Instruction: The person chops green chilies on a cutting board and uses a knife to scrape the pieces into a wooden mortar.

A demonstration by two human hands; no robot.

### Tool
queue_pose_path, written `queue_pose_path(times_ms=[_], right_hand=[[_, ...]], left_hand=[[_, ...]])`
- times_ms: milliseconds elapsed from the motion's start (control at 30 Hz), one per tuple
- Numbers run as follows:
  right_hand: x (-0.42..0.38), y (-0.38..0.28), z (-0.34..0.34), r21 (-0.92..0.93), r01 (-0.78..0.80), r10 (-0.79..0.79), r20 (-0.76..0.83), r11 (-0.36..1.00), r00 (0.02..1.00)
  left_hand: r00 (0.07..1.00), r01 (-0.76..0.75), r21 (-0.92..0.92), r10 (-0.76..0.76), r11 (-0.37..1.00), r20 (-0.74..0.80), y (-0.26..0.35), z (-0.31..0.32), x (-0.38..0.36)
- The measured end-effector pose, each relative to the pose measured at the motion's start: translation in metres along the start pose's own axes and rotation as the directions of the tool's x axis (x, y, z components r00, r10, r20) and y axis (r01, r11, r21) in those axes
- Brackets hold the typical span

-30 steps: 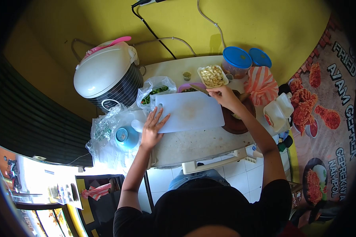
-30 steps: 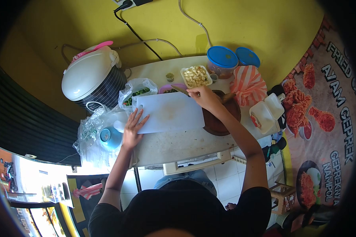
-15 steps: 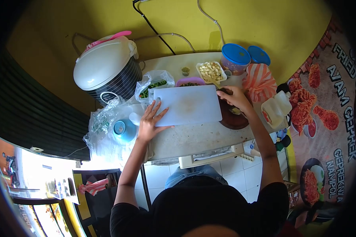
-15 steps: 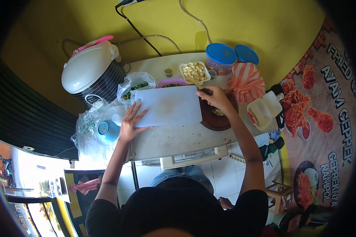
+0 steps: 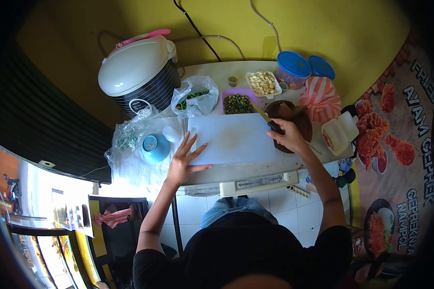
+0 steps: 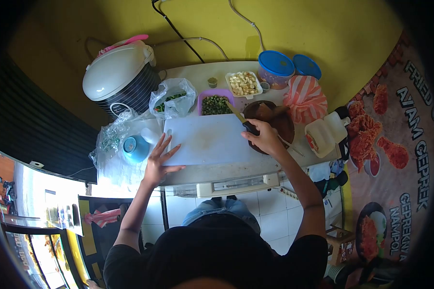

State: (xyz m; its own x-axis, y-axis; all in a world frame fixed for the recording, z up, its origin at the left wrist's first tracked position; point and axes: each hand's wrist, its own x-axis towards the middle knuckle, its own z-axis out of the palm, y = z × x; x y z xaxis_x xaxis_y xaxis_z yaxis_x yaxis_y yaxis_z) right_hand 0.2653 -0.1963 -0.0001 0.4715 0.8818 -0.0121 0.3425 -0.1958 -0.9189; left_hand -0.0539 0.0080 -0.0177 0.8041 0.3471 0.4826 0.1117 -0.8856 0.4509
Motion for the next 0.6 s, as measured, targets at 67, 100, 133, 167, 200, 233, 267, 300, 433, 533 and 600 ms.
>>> queue_pose_path(times_ms=[67,100,133,167,200,233,267,300,433,533,600], right_hand=[[-0.022,-0.024,0.004,-0.016,-0.071,0.072,0.035,0.997,0.997],[-0.027,-0.021,0.007,0.005,-0.082,0.081,0.044,0.997,0.996],[-0.033,-0.018,0.01,0.026,-0.093,0.092,0.052,0.995,0.994],[-0.039,-0.014,0.013,0.047,-0.106,0.103,0.06,0.993,0.993],[-0.043,-0.013,0.017,0.05,-0.098,0.096,0.052,0.994,0.994],[-0.043,-0.007,0.019,0.024,-0.078,0.077,0.052,0.997,0.996],[-0.043,0.003,0.021,-0.001,-0.058,0.058,0.053,0.998,0.997],[-0.041,0.011,0.024,-0.026,-0.038,0.04,0.053,0.999,0.998],[-0.035,0.023,0.034,-0.11,0.065,-0.066,-0.008,0.992,0.998],[-0.032,0.012,0.037,-0.148,0.012,-0.013,-0.008,0.989,1.0],[-0.033,-0.001,0.037,-0.191,-0.035,0.032,-0.018,0.981,0.999]], left_hand=[[0.999,0.04,-0.018,-0.039,0.999,0.011,0.014,-0.007,-0.017],[0.998,0.058,-0.026,-0.057,0.998,0.015,0.019,-0.008,-0.025],[0.997,0.076,-0.035,-0.075,0.997,0.018,0.024,-0.007,-0.032],[0.995,0.093,-0.045,-0.092,0.995,0.023,0.029,-0.007,-0.038],[0.994,0.109,-0.055,-0.107,0.993,0.032,0.028,-0.003,-0.044],[0.992,0.121,-0.047,-0.119,0.992,0.048,0.027,0.001,-0.047],[0.989,0.133,-0.039,-0.131,0.99,0.064,0.024,0.005,-0.051],[0.987,0.145,-0.031,-0.142,0.989,0.08,0.022,0.009,-0.053],[0.993,0.042,0.161,-0.059,0.986,0.101,0.014,0.02,-0.047],[0.993,0.106,0.124,-0.112,0.987,0.038,0.011,0.029,-0.043],[0.988,0.149,0.103,-0.151,0.984,0.012,0.012,0.033,-0.044]])
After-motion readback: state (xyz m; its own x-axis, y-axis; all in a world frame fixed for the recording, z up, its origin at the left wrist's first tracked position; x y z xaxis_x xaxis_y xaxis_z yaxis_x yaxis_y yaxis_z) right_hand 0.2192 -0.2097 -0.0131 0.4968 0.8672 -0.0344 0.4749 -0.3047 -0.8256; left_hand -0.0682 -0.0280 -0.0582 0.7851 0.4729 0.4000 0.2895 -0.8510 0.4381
